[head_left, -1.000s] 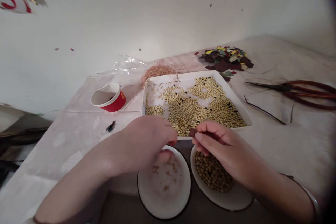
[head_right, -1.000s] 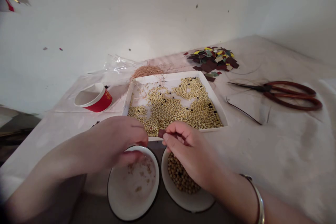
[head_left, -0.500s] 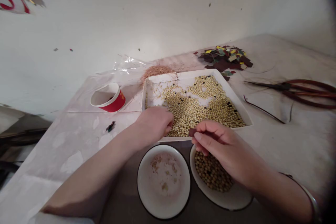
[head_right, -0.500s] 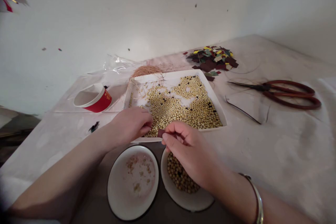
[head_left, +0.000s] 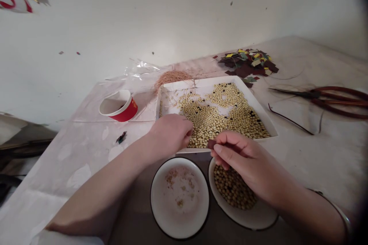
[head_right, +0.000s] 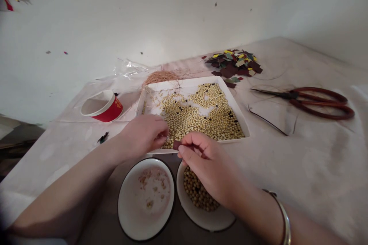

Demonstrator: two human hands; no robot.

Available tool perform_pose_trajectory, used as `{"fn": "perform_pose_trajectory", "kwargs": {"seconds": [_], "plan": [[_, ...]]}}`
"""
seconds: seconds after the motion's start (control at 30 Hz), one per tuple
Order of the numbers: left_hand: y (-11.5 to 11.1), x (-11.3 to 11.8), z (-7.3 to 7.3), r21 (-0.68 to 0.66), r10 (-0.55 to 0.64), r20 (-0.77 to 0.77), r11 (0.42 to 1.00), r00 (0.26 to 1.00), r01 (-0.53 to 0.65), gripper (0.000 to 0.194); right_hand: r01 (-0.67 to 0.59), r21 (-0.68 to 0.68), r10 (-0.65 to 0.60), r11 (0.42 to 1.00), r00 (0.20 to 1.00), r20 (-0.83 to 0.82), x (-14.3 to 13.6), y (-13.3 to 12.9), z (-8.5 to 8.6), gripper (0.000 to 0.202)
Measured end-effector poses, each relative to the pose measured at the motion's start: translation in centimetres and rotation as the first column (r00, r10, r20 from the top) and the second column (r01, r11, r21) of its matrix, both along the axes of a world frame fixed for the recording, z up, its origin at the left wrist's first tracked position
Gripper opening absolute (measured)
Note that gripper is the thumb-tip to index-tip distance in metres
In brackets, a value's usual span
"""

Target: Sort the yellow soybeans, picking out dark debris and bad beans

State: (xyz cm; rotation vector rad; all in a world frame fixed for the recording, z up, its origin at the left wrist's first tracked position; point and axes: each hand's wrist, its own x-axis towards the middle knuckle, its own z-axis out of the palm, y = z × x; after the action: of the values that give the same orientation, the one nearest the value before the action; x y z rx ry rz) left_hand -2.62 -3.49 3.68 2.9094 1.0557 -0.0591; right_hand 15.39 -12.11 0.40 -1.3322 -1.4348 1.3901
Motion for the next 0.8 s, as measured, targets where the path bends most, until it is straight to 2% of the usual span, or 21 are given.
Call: {"fn": "perform_pose_trajectory", "kwargs": {"seconds": [0.1, 0.23, 0.3, 0.37, 0.5, 0.8], "plan": [[-0.9, 0.0, 2.1, -0.023, 0.055, 0.119, 0.998, 0.991, -0.053, 0.008, 0.003, -0.003, -0.003, 1.000, 1.000, -0.014, 0.0, 0.0, 0.1, 0.014], [-3.0, 0.4, 3.9, -0.055, -0.022, 0.339, 0.998, 0.941, 0.043, 0.008, 0.003, 0.012, -0.002, 1.000, 0.999, -0.034, -0.1, 0.2, 0.1, 0.014], [-3.7, 0.7, 3.8, -0.030, -0.085, 0.349, 0.994, 0.933, 0.101, 0.007, -0.005, 0.029, 0.006, 1.000, 1.000, -0.029, 0.0, 0.3, 0.0, 0.014], [-4.1, 1.0, 3.4, -0.001, -0.106, 0.329, 0.994, 0.938, 0.113, 0.007, -0.012, 0.041, 0.013, 0.999, 1.000, -0.021, 0.0, 0.3, -0.1, 0.016], [-3.9, 1.4, 2.5, 0.050, -0.102, 0.303, 0.995, 0.948, 0.091, 0.012, -0.014, 0.047, 0.015, 0.999, 1.000, -0.011, 0.0, 0.3, 0.0, 0.017], [-3.9, 1.4, 2.1, 0.106, -0.132, 0.321, 0.989, 0.938, 0.103, 0.017, -0.016, 0.050, 0.016, 0.999, 1.000, 0.006, 0.1, 0.3, -0.4, 0.017]]}}
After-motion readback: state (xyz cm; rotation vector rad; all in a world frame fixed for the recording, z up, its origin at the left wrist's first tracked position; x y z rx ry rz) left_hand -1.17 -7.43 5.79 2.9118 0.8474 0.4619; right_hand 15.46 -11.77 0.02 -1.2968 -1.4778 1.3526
